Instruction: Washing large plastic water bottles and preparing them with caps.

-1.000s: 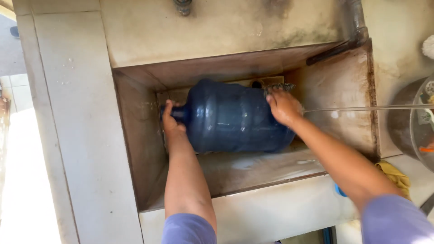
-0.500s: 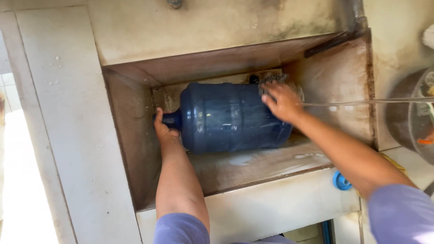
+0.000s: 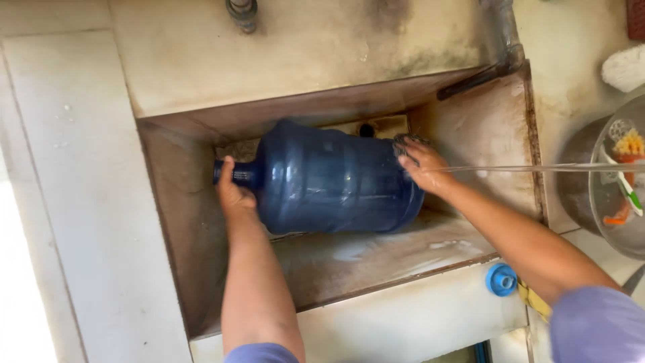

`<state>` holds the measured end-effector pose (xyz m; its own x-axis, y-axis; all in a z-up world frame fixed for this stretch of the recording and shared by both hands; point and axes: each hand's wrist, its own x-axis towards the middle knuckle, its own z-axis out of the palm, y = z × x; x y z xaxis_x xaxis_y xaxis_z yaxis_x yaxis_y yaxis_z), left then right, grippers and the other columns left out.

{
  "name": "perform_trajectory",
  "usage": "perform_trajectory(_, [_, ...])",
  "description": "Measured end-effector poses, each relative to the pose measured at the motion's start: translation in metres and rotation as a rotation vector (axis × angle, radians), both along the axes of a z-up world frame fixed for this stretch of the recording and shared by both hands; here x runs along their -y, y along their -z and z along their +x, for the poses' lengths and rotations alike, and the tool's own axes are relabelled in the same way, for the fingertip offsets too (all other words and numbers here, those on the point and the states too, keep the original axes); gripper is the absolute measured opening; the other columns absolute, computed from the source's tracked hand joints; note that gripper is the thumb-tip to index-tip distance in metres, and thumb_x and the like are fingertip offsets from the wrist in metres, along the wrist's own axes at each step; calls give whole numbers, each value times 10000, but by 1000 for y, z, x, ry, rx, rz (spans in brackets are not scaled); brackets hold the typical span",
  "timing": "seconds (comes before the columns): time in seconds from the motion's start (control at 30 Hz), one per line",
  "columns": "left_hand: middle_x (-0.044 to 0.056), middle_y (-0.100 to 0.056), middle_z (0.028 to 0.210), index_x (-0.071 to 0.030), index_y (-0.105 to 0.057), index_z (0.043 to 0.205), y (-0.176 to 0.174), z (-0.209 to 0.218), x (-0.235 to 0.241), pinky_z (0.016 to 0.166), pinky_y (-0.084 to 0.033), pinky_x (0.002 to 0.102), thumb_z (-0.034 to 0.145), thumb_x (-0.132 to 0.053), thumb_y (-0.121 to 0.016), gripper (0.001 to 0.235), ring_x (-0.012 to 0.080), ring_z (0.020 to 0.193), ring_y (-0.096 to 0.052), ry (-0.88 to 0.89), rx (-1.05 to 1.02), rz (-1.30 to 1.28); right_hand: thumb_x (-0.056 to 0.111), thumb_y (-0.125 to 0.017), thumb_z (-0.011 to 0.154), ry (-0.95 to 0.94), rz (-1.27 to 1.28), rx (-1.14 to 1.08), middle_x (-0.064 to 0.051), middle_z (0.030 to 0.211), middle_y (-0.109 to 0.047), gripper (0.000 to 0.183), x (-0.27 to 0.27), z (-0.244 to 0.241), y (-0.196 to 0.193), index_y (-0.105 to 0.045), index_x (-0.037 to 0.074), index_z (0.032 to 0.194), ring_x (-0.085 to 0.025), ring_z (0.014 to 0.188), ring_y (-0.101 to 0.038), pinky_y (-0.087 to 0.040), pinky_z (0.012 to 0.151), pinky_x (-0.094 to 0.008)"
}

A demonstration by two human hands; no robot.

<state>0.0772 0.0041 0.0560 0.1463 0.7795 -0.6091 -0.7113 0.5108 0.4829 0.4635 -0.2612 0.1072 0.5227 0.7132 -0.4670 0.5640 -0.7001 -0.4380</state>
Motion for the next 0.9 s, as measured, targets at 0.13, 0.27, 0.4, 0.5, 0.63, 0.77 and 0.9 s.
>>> perform_trajectory(0.13, [85,-685,1009,-65,-688,1010,-16,19,4,811,-598,433,671,-38,-870,385,226,852,-676,-109,-416,-215,421,-538,995,-334,285,142,-226,1487,-559,518,-16,-13,-12,-659,91,1376,-452,1390,-447,-334,1093,-472])
perform_trajectory(0.27, [90,-687,924,-55,-648,949,-17,10,10,840,-562,403,700,6,-820,309,236,868,-667,-18,-317,-78,465,-479,1074,-165,17,-25,-164,1384,-641,472,-99,-36,16,-659,129,1353,-373,1309,-566,-438,1099,-427])
perform_trajectory(0.4, [64,-678,884,-96,-636,948,-30,13,16,930,-516,402,708,35,-765,303,235,911,-661,62,-142,35,417,-582,1012,-156,432,72,-101,1407,-657,426,-133,-143,-82,-678,178,1350,-314,1304,-596,-474,1070,-405])
perform_trajectory(0.5, [68,-689,918,-99,-635,960,-18,14,24,960,-501,412,729,31,-751,290,231,943,-659,115,-78,50,390,-595,1041,-169,648,158,-113,1466,-608,452,-99,-178,-113,-627,155,1426,-333,1373,-547,-444,1118,-438])
perform_trajectory(0.63, [58,-703,950,-137,-625,972,-108,49,44,962,-498,398,699,60,-749,359,210,972,-661,293,-67,120,387,-548,1068,11,620,164,-108,1459,-623,414,-73,-116,-81,-648,160,1400,-349,1391,-555,-440,1131,-433])
perform_trajectory(0.77, [30,-707,978,-148,-647,983,-179,86,63,949,-516,345,648,103,-809,449,176,1002,-672,559,-154,400,453,-548,1018,303,84,93,-177,1298,-669,458,-51,-44,-55,-687,111,1290,-389,1214,-625,-486,1018,-434])
perform_trajectory(0.9, [9,-726,1023,-104,-674,994,-202,134,87,914,-528,285,682,37,-893,407,127,976,-654,746,-244,633,374,-614,1004,523,127,-15,-230,1169,-724,398,-14,-57,-138,-707,51,1216,-373,1099,-683,-520,953,-425])
